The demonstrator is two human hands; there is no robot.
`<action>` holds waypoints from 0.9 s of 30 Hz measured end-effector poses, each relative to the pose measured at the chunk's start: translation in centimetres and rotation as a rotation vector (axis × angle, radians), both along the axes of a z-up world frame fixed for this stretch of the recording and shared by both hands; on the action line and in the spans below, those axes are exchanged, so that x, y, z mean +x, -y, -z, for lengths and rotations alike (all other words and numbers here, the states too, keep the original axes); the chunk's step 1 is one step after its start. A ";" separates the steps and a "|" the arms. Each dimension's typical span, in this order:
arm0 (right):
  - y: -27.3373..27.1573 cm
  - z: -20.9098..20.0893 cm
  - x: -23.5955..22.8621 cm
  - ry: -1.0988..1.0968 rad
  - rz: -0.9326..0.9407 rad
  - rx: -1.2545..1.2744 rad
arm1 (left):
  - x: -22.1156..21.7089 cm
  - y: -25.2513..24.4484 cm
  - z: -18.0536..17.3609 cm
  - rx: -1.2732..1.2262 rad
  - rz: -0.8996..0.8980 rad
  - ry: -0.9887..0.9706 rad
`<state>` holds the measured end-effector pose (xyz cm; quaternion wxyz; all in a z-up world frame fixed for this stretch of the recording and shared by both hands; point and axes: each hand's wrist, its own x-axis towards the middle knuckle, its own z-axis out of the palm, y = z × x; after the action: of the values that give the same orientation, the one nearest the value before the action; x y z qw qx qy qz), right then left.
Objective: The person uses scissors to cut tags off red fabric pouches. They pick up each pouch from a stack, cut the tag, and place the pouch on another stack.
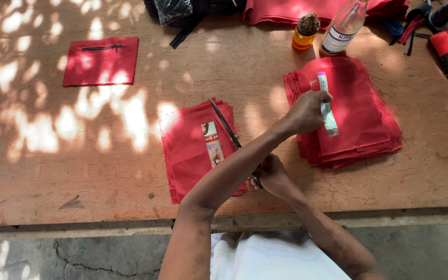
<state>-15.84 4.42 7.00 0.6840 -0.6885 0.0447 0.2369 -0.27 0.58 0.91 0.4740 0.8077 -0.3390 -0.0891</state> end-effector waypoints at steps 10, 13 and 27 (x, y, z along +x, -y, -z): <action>-0.1 -0.5 0.3 -0.007 -0.052 -0.103 | 4.0 -1.9 -3.3 0.242 -0.334 0.195; -0.4 -1.0 0.3 -0.008 -0.033 -0.041 | 8.0 -2.6 -1.6 0.171 -0.366 0.341; 0.1 1.4 0.0 0.128 -0.069 -0.039 | 7.3 0.3 -1.7 0.349 -0.249 -0.227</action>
<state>-15.84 4.31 5.55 0.6632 -0.7166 -0.0182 0.2151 7.04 0.30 2.62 0.3698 0.8978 -0.1607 -0.1772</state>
